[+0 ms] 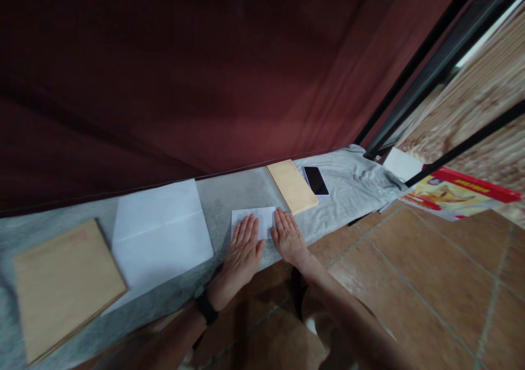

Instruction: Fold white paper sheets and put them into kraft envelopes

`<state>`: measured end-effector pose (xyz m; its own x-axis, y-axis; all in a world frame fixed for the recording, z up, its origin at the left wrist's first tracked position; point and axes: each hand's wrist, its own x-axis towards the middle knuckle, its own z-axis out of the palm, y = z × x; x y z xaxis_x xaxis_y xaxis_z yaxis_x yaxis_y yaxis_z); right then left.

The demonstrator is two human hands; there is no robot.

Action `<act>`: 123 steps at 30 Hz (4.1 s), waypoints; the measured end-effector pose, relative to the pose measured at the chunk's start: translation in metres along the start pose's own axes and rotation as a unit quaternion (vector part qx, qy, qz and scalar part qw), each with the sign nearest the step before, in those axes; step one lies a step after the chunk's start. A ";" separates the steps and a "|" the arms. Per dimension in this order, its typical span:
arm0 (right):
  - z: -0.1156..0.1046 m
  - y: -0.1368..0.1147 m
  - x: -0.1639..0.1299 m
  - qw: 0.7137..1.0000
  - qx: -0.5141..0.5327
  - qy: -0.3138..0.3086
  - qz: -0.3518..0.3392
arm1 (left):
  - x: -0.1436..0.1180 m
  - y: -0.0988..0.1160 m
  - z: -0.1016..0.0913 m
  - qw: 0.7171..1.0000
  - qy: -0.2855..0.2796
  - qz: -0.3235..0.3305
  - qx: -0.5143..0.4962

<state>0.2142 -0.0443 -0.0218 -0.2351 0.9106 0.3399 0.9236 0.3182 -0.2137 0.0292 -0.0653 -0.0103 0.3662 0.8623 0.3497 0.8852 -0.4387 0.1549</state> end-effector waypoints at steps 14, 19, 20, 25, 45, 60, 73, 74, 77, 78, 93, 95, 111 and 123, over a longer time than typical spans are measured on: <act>-0.010 -0.034 0.020 0.992 0.098 -0.032 -0.075 | -0.003 0.001 0.005 0.998 -0.042 0.044 0.031; -0.005 -0.039 0.016 0.995 0.062 -0.033 -0.069 | -0.004 -0.009 0.013 1.000 -0.014 -0.006 0.024; -0.004 -0.036 0.014 0.996 0.051 -0.029 -0.063 | -0.003 -0.012 0.013 1.000 -0.008 -0.013 0.022; -0.001 -0.023 0.010 0.999 0.017 -0.008 -0.036 | 0.000 -0.022 0.013 0.999 0.008 -0.046 0.019; -0.023 -0.004 0.002 0.997 0.011 -0.063 0.039 | -0.003 -0.035 0.011 0.998 0.051 -0.022 0.036; 0.017 -0.040 0.013 0.998 0.040 0.036 -0.030 | -0.007 -0.060 0.013 0.997 0.011 0.071 0.030; 0.002 -0.025 0.007 1.000 -0.002 -0.010 -0.003 | -0.005 -0.038 0.009 0.997 0.071 -0.007 0.017; 0.003 -0.025 0.007 1.000 -0.005 -0.007 0.001 | -0.003 -0.035 0.009 0.998 0.063 0.001 0.016; 0.004 -0.027 0.006 1.000 -0.008 -0.006 0.009 | 0.006 -0.027 0.007 0.999 0.035 0.012 0.023; 0.003 -0.028 0.007 1.000 -0.006 -0.011 0.010 | 0.008 -0.025 0.007 0.999 0.024 0.008 0.027; -0.011 -0.014 0.040 0.994 0.049 -0.093 0.017 | 0.007 -0.029 0.008 0.996 0.012 -0.080 0.043; -0.009 -0.011 0.048 0.994 0.052 -0.095 0.014 | 0.010 -0.032 0.006 0.996 0.003 -0.076 0.044; -0.049 -0.013 0.092 0.977 0.200 -0.066 -0.028 | 0.048 -0.064 -0.036 0.988 0.028 -0.069 -0.138; -0.059 -0.017 0.062 0.978 0.143 -0.060 -0.138 | 0.023 -0.057 -0.061 0.999 -0.004 0.022 -0.044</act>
<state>0.2020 -0.0088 0.0574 -0.5138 0.7985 0.3136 0.7017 0.6015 -0.3819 -0.0306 -0.0357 0.0448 0.4061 0.8436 0.3513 0.8398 -0.4961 0.2204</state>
